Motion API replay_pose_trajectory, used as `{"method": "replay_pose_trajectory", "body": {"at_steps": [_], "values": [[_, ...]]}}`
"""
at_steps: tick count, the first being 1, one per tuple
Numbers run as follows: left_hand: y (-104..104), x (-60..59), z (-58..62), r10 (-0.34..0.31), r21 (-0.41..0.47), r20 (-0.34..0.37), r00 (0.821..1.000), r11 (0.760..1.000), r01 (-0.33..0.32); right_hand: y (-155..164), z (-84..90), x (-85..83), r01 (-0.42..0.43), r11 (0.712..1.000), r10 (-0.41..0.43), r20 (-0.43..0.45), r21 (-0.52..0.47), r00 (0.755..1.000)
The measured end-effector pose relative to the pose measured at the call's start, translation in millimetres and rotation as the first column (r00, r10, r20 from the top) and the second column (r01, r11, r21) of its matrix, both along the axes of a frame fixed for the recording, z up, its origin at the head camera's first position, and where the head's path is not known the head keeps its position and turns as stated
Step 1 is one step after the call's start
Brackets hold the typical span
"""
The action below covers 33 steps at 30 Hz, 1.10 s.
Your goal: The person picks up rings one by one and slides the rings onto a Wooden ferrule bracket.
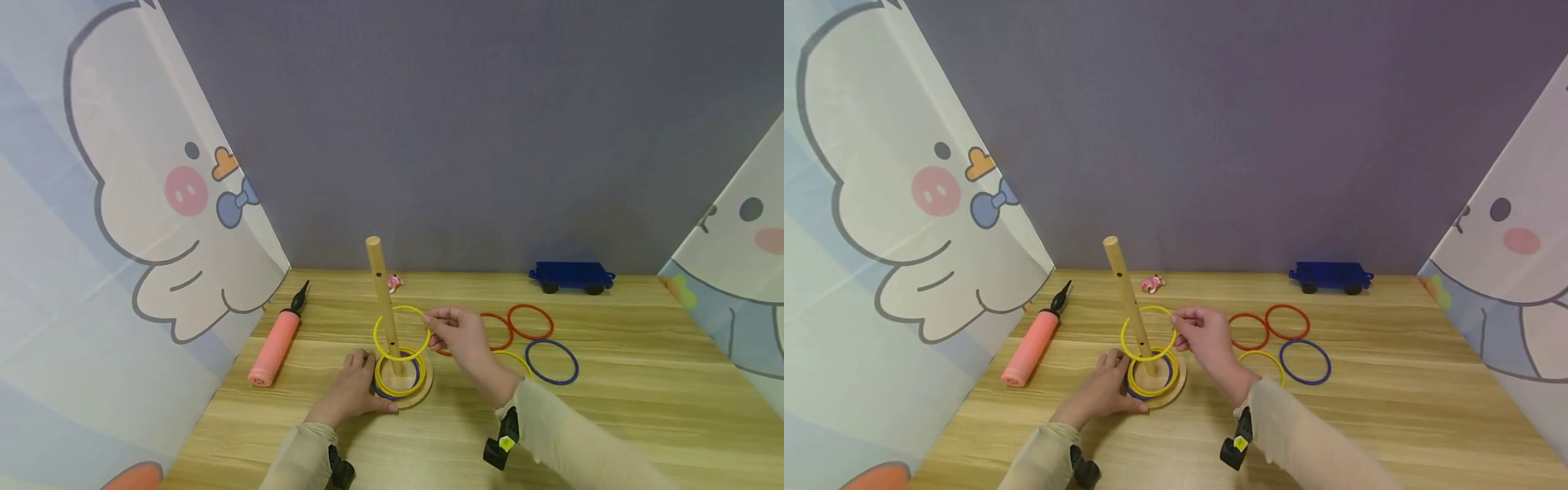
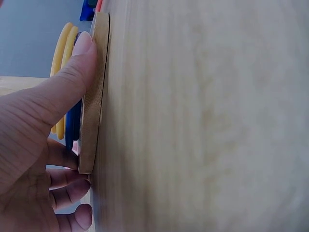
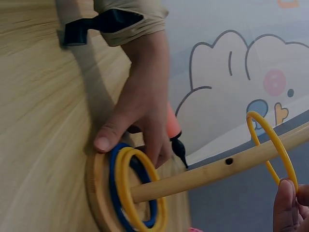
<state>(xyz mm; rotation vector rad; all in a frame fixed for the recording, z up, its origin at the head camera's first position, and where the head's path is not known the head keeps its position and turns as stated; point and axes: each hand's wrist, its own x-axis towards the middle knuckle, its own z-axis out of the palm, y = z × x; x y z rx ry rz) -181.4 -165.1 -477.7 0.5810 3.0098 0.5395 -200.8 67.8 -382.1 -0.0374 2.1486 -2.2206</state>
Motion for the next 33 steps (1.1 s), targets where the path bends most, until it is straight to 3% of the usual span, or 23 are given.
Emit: {"method": "replay_pose_trajectory", "body": {"at_steps": [22, 33], "values": [[0, -0.9, -1.2, 0.003, 0.012, 0.007, 1.0, 1.0, -0.003, -10, -83.3, 2.8, 0.014, 0.998, -0.017, 0.056, 0.066, 0.998], [2, -0.2, 4.6, 0.023, 0.032, 0.046, 0.999, 0.999, -0.024, -14, -98.2, 1.0, -0.023, 0.996, 0.021, 0.019, 0.09, 1.0]]}}
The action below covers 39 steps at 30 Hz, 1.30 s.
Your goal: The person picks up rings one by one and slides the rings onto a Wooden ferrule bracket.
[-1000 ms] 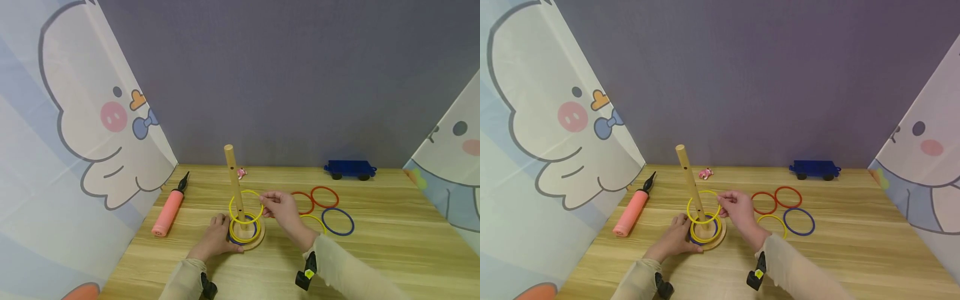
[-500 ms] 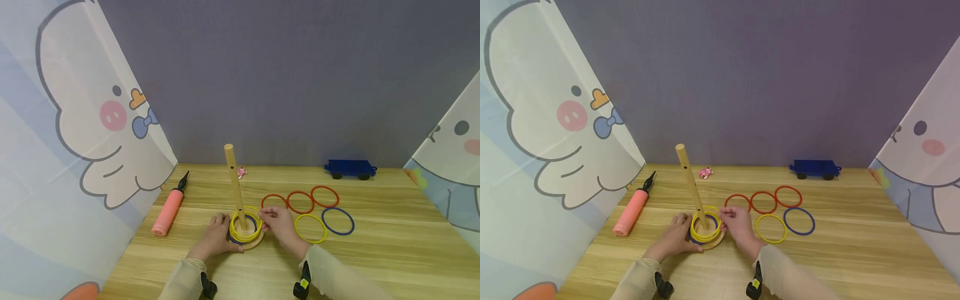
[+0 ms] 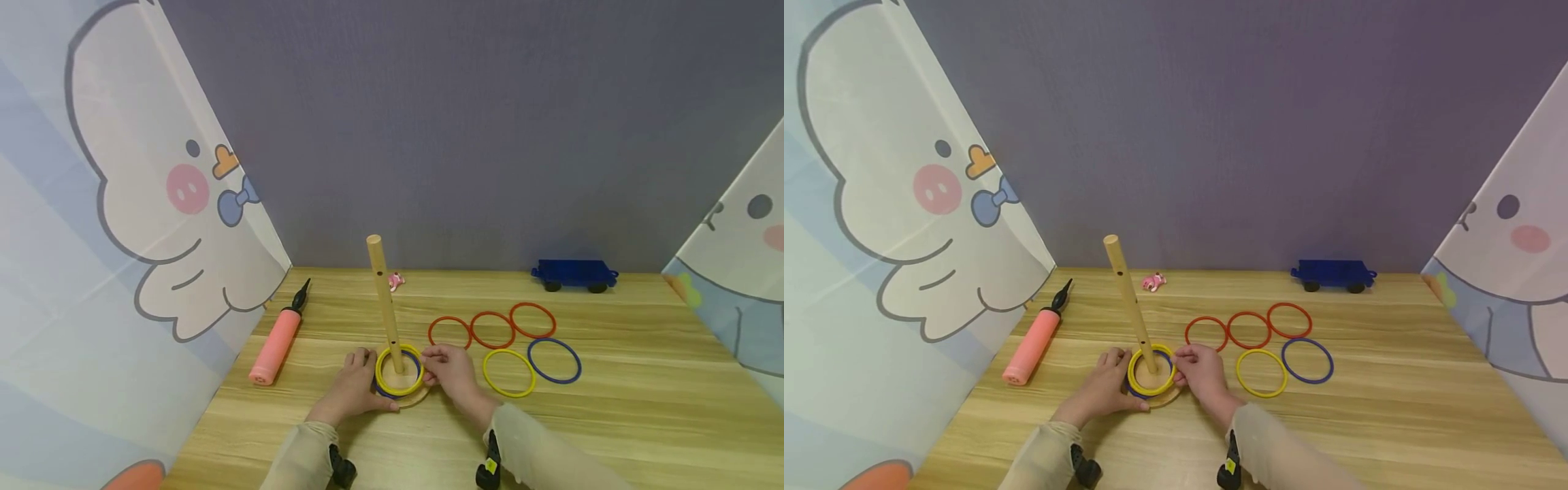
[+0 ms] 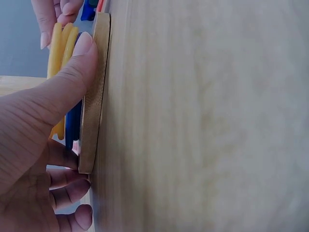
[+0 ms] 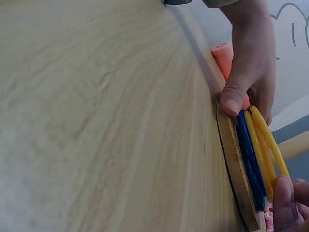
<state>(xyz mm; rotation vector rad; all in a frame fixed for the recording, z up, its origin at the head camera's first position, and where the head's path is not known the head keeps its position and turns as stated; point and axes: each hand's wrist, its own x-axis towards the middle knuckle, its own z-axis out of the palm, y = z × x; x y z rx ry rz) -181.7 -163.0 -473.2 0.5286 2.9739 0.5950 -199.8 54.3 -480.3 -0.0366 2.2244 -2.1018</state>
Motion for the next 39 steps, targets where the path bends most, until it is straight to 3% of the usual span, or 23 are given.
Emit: {"method": "replay_pose_trajectory", "body": {"at_steps": [11, 27, 39], "values": [[0, 0.0, -2.3, -0.007, 0.013, -0.006, 1.0, 1.0, 0.007, 23, 8.7, 4.9, 0.039, 0.997, -0.039, -0.006, 0.059, 0.999], [-3, -3.5, -3.6, -0.007, 0.002, 0.001, 1.0, 1.0, 0.007, 97, 10.2, 13.6, 0.064, 0.984, -0.067, 0.015, 0.167, 0.998], [-4, -3.2, -5.1, 0.004, 0.001, 0.024, 1.0, 1.0, -0.004, 167, 10.7, 18.2, 0.164, 0.941, -0.168, -0.013, 0.296, 0.986]]}}
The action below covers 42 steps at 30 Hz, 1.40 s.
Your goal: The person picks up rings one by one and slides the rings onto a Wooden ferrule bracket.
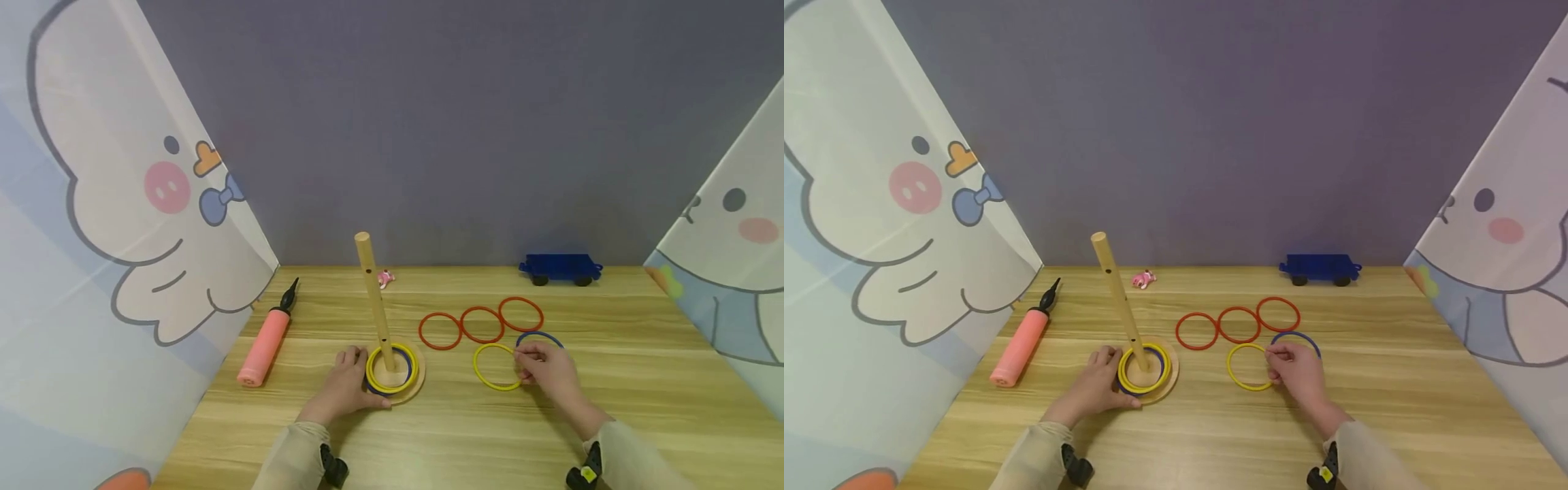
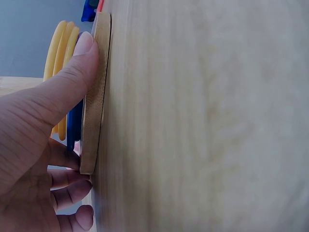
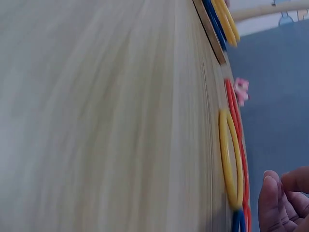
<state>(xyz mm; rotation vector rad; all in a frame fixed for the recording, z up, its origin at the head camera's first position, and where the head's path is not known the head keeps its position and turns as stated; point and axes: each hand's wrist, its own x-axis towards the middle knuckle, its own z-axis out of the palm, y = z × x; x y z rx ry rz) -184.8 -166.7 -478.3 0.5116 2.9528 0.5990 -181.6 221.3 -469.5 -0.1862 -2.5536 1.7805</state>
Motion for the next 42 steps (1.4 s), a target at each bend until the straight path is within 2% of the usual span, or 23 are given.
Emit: {"method": "replay_pose_trajectory", "body": {"at_steps": [9, 14, 18, 21, 31, 42], "values": [[-2, -0.6, -1.2, -0.003, -0.009, -0.006, 1.0, 1.0, 0.003, 47, 5.5, 3.5, 0.05, 0.985, -0.046, -0.024, 0.164, 0.999], [-2, -0.1, -1.1, 0.0, -0.016, -0.002, 1.0, 1.0, 0.0, 64, 3.9, 3.0, 0.057, 0.973, -0.063, 0.021, 0.224, 0.998], [-1, 0.4, 0.1, 0.0, -0.016, -0.001, 1.0, 1.0, 0.0, 73, 3.8, 2.6, 0.058, 0.955, -0.078, 0.058, 0.29, 0.995], [-1, 0.9, 0.8, -0.003, -0.018, -0.005, 1.0, 1.0, 0.003, 77, 3.3, 1.8, 0.054, 0.932, -0.084, 0.068, 0.359, 0.994], [0, 2.2, 0.8, -0.003, -0.013, -0.002, 1.0, 1.0, 0.002, 80, -1.2, -0.5, -0.007, 0.921, -0.05, 0.136, 0.389, 0.989], [0, 1.5, 1.7, 0.002, -0.004, 0.008, 1.0, 1.0, -0.001, 78, 1.9, -0.4, -0.034, 0.937, -0.034, 0.186, 0.349, 0.982]]}}
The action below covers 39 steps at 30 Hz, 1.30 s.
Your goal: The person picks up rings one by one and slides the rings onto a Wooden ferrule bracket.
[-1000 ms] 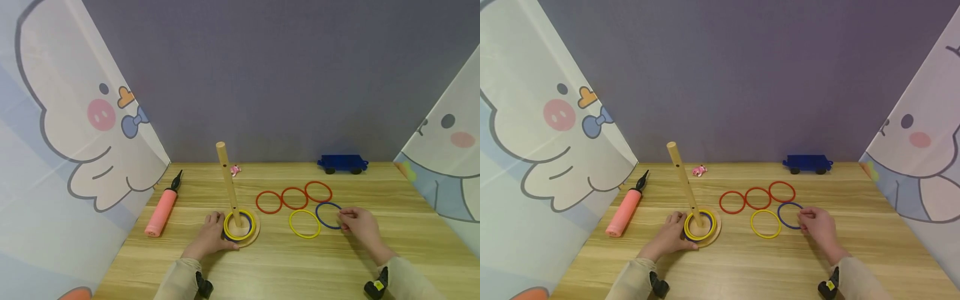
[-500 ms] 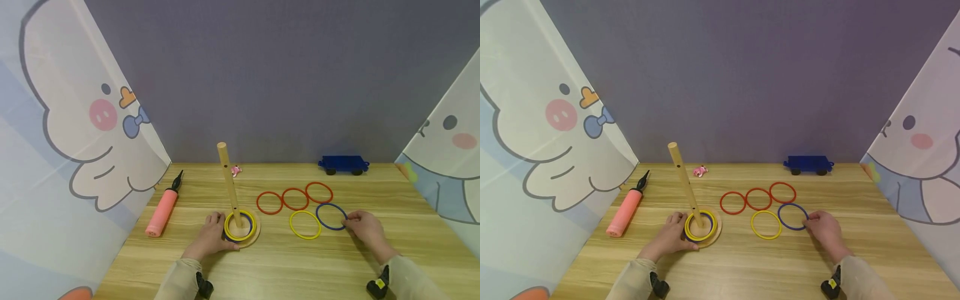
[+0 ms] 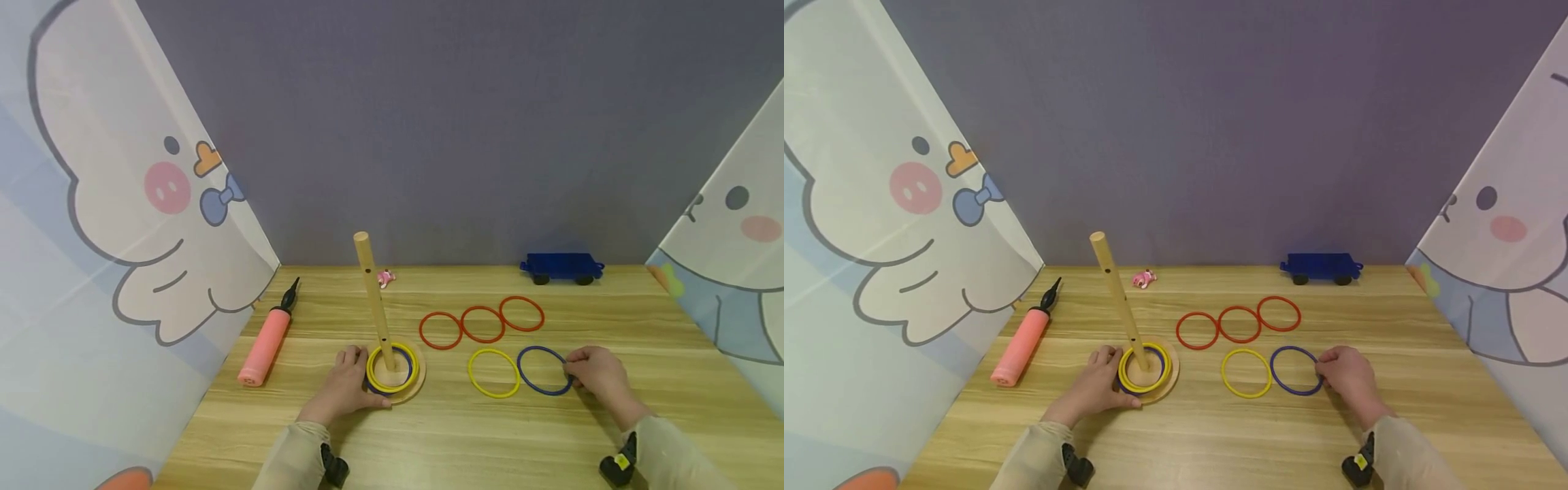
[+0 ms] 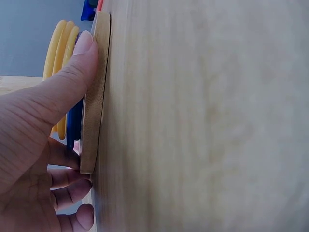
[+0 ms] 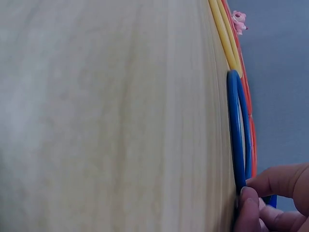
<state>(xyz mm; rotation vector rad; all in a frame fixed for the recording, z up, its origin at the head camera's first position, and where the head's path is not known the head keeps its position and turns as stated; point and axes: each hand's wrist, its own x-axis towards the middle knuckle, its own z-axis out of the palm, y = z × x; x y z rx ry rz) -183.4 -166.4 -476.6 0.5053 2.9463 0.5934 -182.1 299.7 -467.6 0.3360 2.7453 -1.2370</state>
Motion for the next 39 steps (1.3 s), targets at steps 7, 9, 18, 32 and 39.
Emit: {"method": "replay_pose_trajectory", "body": {"at_steps": [7, 9, 18, 32, 39], "values": [[0, 0.0, 0.0, -0.001, -0.001, 0.001, 1.0, 1.0, 0.001, -3, -0.7, 0.4, -0.042, 0.996, 0.04, 0.021, 0.078, 0.999], [0, 0.0, -0.4, -0.002, -0.002, -0.007, 1.0, 1.0, 0.002, -3, -1.0, 0.3, -0.044, 0.996, 0.043, 0.019, 0.081, 0.999], [0, 0.2, -0.3, 0.007, -0.001, 0.003, 1.0, 1.0, -0.007, 0, -2.1, -0.6, -0.016, 0.986, 0.02, 0.021, -0.167, 1.0], [-1, 0.3, -0.8, -0.011, -0.004, -0.016, 1.0, 1.0, 0.011, -28, 23.9, 4.6, -0.047, 0.912, 0.035, -0.037, -0.408, 0.999], [-1, 1.0, -0.7, -0.011, -0.011, -0.024, 1.0, 1.0, 0.011, -42, 37.2, 5.0, -0.099, 0.892, 0.073, -0.075, -0.441, 0.994]]}}
